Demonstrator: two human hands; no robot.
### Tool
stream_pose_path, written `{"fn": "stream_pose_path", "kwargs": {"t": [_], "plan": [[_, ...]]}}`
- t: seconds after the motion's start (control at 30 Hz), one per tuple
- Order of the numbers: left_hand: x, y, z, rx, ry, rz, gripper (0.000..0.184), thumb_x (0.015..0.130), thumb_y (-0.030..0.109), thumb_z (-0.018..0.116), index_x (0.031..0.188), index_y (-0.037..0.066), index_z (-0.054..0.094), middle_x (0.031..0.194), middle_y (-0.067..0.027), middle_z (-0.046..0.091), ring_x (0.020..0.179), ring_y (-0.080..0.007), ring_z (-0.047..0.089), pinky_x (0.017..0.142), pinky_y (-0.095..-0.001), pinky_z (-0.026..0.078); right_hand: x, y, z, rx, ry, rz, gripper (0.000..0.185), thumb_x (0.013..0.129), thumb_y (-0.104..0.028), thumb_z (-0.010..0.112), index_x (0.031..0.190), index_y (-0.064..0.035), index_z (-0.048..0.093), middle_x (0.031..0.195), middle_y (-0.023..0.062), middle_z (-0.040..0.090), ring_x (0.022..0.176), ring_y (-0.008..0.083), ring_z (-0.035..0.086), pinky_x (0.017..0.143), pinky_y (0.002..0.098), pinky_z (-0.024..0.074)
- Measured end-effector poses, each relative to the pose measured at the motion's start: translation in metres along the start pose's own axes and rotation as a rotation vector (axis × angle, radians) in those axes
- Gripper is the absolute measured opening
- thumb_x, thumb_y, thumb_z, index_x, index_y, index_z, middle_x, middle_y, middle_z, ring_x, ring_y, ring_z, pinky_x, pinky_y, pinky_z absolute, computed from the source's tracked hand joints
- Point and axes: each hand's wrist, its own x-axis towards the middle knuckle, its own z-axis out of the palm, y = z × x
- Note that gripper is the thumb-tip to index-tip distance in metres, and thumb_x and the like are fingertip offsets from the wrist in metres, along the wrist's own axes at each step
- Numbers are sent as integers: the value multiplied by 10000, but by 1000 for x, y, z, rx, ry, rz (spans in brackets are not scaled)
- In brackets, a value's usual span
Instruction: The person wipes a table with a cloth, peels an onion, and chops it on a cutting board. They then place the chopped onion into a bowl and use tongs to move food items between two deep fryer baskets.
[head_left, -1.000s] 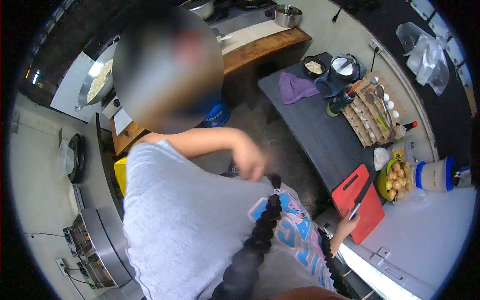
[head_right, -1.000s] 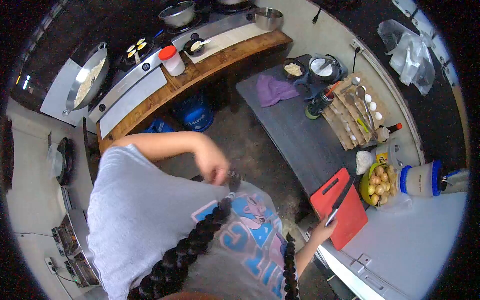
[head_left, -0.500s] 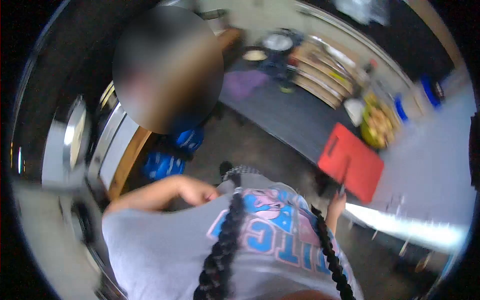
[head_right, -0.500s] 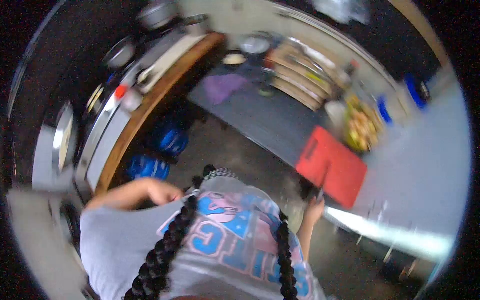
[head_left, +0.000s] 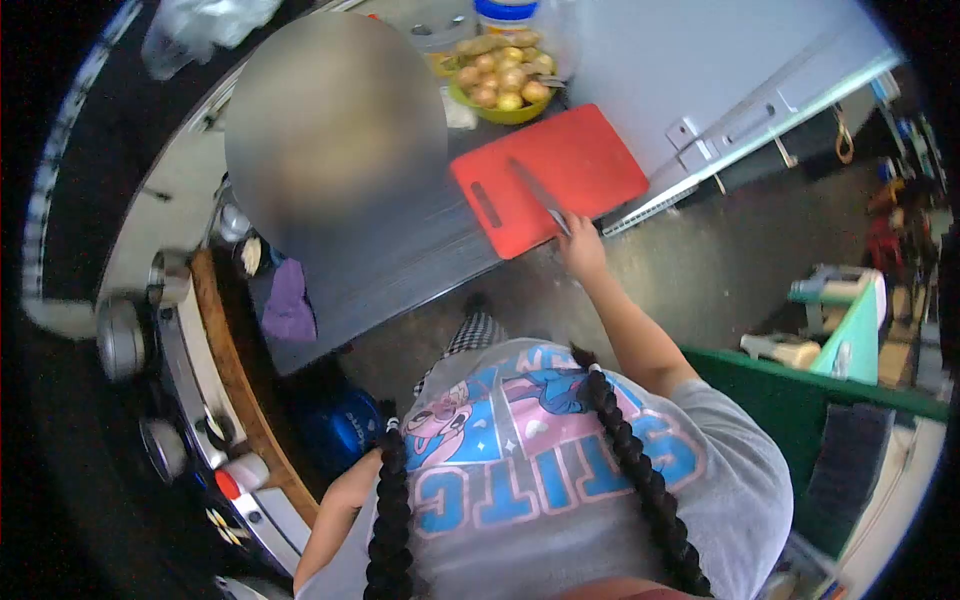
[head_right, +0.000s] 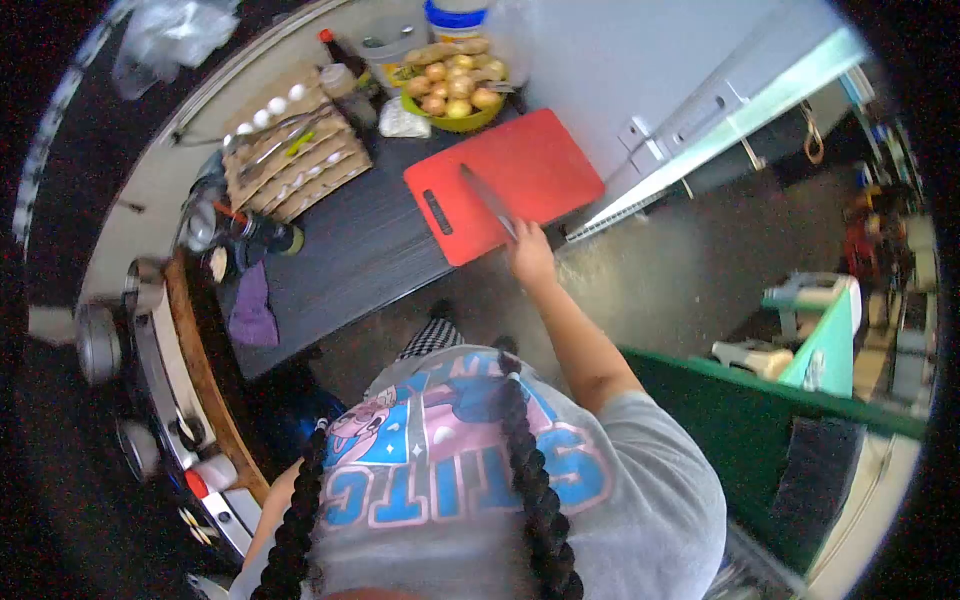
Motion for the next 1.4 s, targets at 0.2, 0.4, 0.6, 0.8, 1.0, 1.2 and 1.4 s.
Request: {"fn": "stream_pose_path", "kwargs": {"t": [0.2, 0.4, 0.6, 0.8, 1.0, 1.2, 1.4], "plan": [[83, 75, -82, 208, 141, 319, 277, 801, 72, 695, 1053, 14, 595, 1059, -65, 593, 928, -165, 549, 842, -300, 439, 64, -5, 40, -19, 16, 81, 554, 812, -90, 693, 1342, -114, 536, 1204, 187, 562, 1158, 392, 522, 965, 472, 454], [235, 166, -275, 280, 9, 505, 150, 782, -39, 678, 900, 44, 636, 890, -14, 600, 793, -122, 591, 731, -246, 471, 100, -13, 64, -5, 56, 160, 503, 816, -120, 684, 1305, -107, 567, 1181, 183, 561, 1120, 385, 527, 978, 464, 459], [458, 230, -275, 1184, 262, 952, 392, 805, 106, 679, 1191, 60, 627, 1336, -95, 578, 1283, -305, 510, 1071, -435, 408, 128, -25, 70, -44, 92, 231, 475, 794, -95, 693, 1257, -76, 588, 1148, 191, 564, 1096, 389, 540, 929, 471, 471], [538, 207, -292, 1350, 293, 1016, 377, 856, 241, 685, 1205, 121, 609, 1318, -69, 561, 1291, -280, 495, 1061, -477, 365, 148, -25, 68, -67, 87, 262, 458, 770, -79, 687, 1220, -76, 600, 1136, 182, 573, 1086, 397, 547, 931, 466, 475], [519, 184, -322, 1255, 302, 961, 332, 828, 222, 705, 1137, 124, 637, 1236, -62, 582, 1196, -274, 549, 1023, -456, 385, 164, -23, 74, -130, 76, 307, 528, 779, -111, 688, 1290, -89, 556, 1176, 185, 552, 1121, 390, 526, 950, 476, 465], [505, 187, -340, 1301, 275, 815, 330, 817, 215, 707, 1127, 121, 646, 1232, -50, 585, 1236, -265, 533, 1021, -444, 398, 197, -64, 72, -173, -20, 174, 539, 787, -131, 692, 1307, -126, 550, 1178, 168, 565, 1124, 373, 530, 954, 469, 472], [493, 222, -314, 1175, 453, 940, 305, 811, 101, 671, 1116, 110, 661, 1243, -112, 571, 1217, -322, 530, 1005, -457, 417, 229, -29, 62, -87, -267, 218, 525, 814, -120, 659, 1315, -97, 504, 1106, 211, 616, 1042, 408, 609, 874, 492, 519]]}}
